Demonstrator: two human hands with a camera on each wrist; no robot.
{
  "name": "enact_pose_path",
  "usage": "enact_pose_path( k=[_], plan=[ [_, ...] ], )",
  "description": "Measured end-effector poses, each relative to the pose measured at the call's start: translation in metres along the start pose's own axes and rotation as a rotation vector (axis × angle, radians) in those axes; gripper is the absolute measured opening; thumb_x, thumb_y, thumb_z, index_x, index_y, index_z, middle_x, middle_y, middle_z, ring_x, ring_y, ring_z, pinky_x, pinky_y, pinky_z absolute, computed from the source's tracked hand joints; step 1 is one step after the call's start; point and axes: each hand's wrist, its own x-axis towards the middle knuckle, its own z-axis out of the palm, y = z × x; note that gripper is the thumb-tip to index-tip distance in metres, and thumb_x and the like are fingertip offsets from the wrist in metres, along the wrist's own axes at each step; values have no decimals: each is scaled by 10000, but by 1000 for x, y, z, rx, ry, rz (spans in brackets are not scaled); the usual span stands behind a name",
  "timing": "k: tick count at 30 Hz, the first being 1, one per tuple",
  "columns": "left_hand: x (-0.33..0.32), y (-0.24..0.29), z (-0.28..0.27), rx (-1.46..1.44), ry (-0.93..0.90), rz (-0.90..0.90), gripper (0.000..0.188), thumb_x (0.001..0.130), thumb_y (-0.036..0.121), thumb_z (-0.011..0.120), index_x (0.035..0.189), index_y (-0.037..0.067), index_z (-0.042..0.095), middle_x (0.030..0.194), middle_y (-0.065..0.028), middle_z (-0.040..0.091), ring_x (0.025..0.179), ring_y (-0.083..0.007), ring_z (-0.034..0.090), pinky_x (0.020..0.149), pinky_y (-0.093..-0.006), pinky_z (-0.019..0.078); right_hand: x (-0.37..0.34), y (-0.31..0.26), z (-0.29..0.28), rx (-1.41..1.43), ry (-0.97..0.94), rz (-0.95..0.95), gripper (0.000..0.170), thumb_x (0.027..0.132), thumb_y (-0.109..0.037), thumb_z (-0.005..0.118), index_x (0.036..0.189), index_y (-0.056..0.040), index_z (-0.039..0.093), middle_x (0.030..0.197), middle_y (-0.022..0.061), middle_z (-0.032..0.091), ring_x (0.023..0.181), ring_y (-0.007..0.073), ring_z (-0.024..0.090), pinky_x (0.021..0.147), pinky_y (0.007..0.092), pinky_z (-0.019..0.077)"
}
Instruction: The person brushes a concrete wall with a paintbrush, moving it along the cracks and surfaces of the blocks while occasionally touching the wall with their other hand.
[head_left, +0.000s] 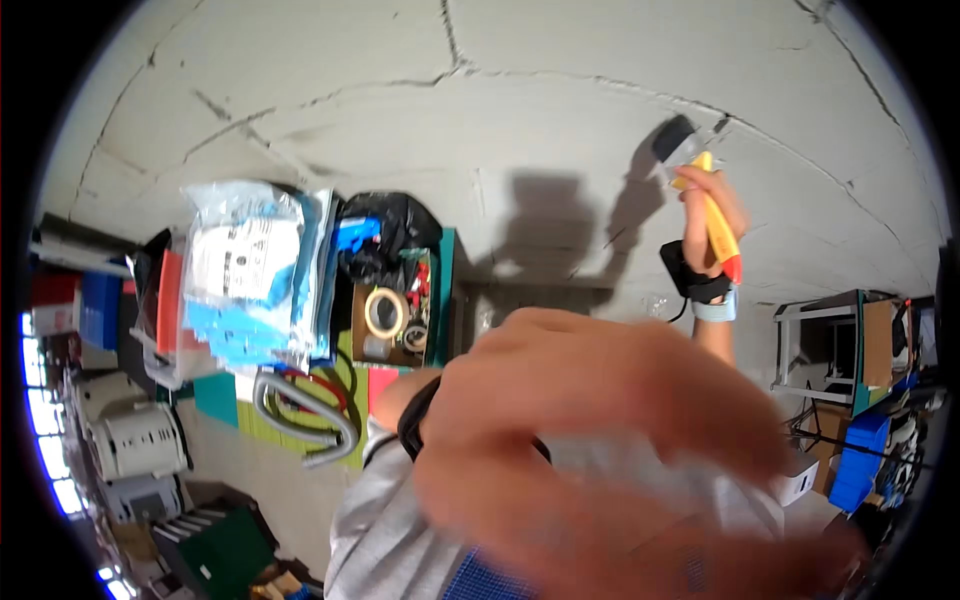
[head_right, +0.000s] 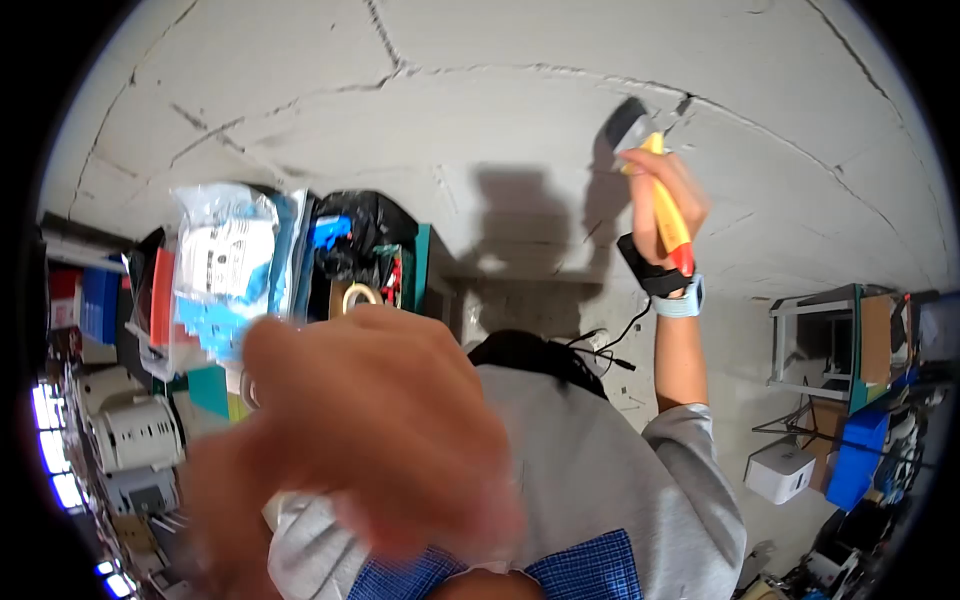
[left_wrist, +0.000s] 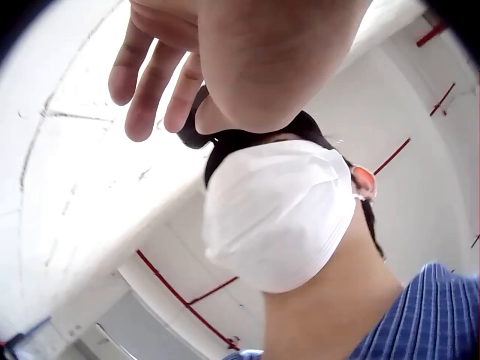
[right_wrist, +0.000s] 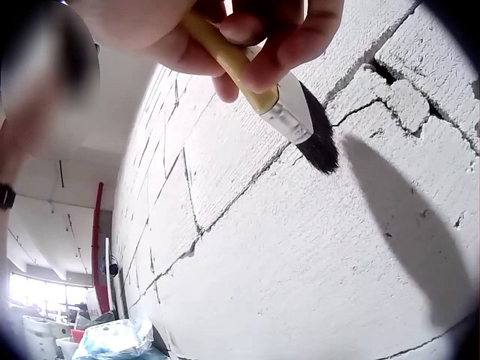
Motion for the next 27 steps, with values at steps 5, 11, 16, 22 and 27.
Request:
enact_pose_path(
  k=[5,11,16,22,27],
  plan=[
    [19,0,22,-99,61,147,130,949,97,710,1060,28,711,904,-176,708,664,-203,629,524,-295,487,-3,1,1,-27,21,11,173,888,44,611,961,-16,756,722,101,619,627,209,597,603,302,444],
    [22,-17,27,-194,48,284,134,964,82,698,1096,62,709,810,-127,691,554,-167,568,468,-263,432,-4,2,-5,-67,29,-1,168,868,34,620,951,-32,750,700,101,607,602,221,574,584,311,432],
    [21,-39,29,-293,-33,499,154,976,69,687,1127,90,707,731,-87,678,462,-137,518,421,-237,386,-1,3,-7,-50,22,-4,170,867,34,614,955,-21,749,701,107,602,608,229,587,585,315,441],
    [-13,-18,46,-262,145,180,78,851,-8,721,914,36,705,715,-93,689,434,-143,524,422,-258,357,0,1,0,-73,112,-50,186,850,53,617,966,-3,752,715,115,607,623,232,608,585,309,449],
    [0,-13,35,-307,76,196,136,1000,105,695,1122,144,740,807,-94,703,522,-160,561,455,-262,432,16,5,27,-76,125,-151,187,841,30,637,968,-29,760,705,118,589,601,263,595,572,337,463]
  ],
)
